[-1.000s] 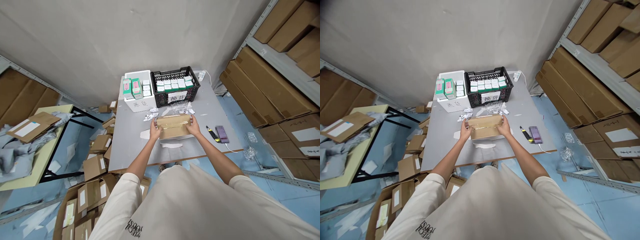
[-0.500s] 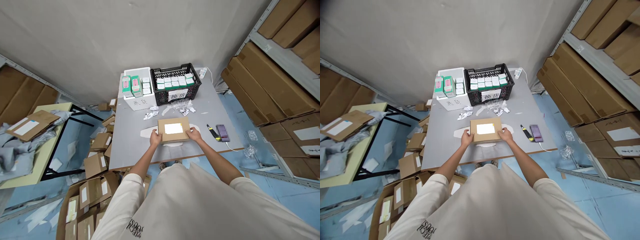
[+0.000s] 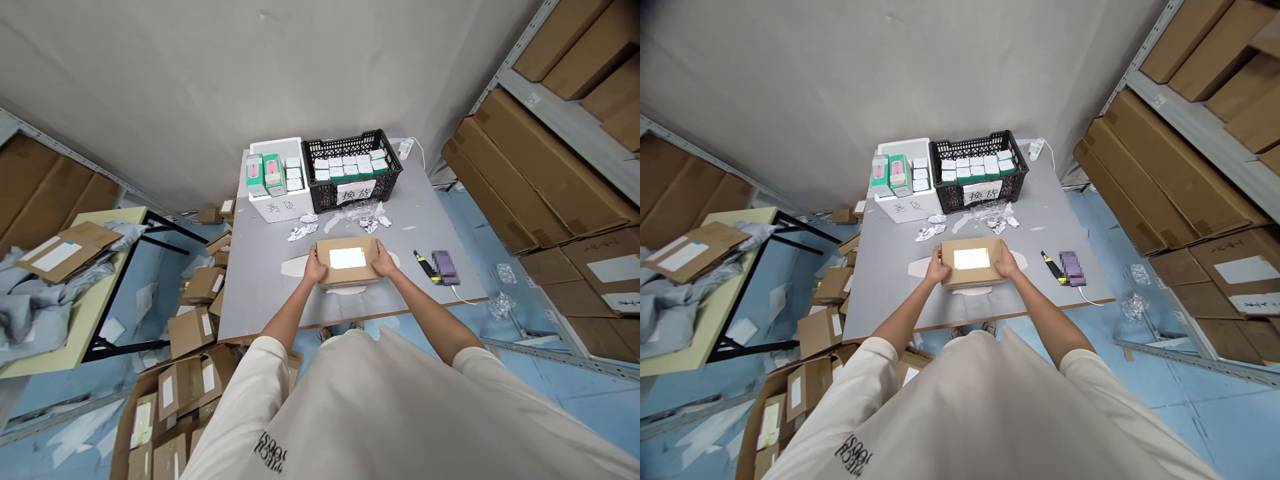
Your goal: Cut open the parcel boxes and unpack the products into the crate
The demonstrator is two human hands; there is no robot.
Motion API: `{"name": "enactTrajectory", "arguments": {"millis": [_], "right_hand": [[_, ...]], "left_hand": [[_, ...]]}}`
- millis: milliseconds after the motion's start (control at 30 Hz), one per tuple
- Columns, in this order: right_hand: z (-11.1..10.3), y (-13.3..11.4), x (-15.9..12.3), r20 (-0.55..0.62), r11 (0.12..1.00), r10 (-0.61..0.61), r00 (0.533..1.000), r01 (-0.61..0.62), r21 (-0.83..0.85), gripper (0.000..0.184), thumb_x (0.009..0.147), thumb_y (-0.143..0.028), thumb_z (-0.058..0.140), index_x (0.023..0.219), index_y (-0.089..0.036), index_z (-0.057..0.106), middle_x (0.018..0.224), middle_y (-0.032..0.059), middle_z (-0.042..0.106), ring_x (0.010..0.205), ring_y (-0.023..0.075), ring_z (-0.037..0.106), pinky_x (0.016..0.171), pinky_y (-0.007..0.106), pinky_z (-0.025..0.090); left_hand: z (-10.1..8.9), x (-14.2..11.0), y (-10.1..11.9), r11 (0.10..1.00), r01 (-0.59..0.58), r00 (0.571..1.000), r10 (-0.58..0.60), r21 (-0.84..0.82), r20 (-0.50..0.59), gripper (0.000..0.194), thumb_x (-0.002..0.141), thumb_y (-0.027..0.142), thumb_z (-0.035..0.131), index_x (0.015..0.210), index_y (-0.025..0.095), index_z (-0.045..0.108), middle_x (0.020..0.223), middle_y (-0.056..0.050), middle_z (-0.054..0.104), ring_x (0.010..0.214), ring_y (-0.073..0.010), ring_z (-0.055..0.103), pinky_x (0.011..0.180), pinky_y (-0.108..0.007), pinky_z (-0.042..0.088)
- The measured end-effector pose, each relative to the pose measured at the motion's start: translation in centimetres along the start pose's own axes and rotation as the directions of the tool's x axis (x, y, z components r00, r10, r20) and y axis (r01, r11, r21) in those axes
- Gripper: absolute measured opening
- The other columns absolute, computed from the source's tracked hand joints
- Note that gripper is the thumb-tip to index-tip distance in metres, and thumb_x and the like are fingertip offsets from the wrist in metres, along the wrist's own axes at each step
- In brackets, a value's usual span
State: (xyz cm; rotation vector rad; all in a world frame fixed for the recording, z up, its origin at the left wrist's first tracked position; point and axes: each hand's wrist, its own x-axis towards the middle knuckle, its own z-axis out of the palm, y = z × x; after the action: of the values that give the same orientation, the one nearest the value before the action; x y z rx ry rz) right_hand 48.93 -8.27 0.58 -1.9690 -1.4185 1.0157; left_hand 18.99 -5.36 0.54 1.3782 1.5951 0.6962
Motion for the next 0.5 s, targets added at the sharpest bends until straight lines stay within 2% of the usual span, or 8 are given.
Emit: {"name": "enactTrajectory", "arguments": {"millis": [133,300,400,500], "right_hand": [[-0.2,-0.9,-0.3,-0.048,0.986,0.058,0.997,-0.05,0.16,0.105,0.069,-0.022,0.071,0.164,-0.029,0.026,0.148,0.0085,0.059,0.124,0.0249,0.064,0.109,0.039,0.05],[-1.2,-2.7,-0.1,-0.189,0.937,0.086,0.978,-0.015,0.348,0.09,0.076,-0.042,0.071,0.158,-0.028,0.036,0.142,0.0103,0.06,0.119,0.0252,0.065,0.102,0.039,0.053],[-1.8,-3.5,0.3,-0.257,0.938,0.101,0.961,-0.005,0.347,0.083,0.08,-0.057,0.067,0.152,-0.024,0.043,0.13,0.0111,0.064,0.112,0.0258,0.064,0.099,0.038,0.052],[-2.0,-3.3,0.5,-0.321,0.97,0.12,0.94,-0.042,0.24,0.076,0.081,-0.066,0.063,0.141,-0.021,0.053,0.119,0.0113,0.066,0.107,0.0268,0.064,0.098,0.039,0.05]], "left_hand": [[-0.1,0.1,1.1,0.995,0.059,0.998,-0.062,-0.079,-0.033,0.1,0.075,0.019,0.071,0.163,0.028,0.023,0.149,-0.009,0.056,0.13,-0.0271,0.06,0.11,-0.04,0.048],[-0.5,0.9,3.0,0.991,-0.013,0.986,-0.01,-0.133,-0.166,0.082,0.084,0.032,0.067,0.159,0.027,0.032,0.142,-0.009,0.057,0.124,-0.0224,0.062,0.104,-0.034,0.05],[-0.7,0.8,4.2,0.995,-0.019,0.977,-0.001,-0.093,-0.214,0.073,0.09,0.045,0.064,0.155,0.025,0.037,0.132,-0.009,0.058,0.118,-0.0223,0.062,0.103,-0.034,0.048],[-0.6,0.0,4.6,1.0,0.014,0.973,-0.019,-0.019,-0.232,0.068,0.094,0.054,0.059,0.152,0.023,0.04,0.119,-0.008,0.061,0.113,-0.0228,0.063,0.102,-0.036,0.047]]}}
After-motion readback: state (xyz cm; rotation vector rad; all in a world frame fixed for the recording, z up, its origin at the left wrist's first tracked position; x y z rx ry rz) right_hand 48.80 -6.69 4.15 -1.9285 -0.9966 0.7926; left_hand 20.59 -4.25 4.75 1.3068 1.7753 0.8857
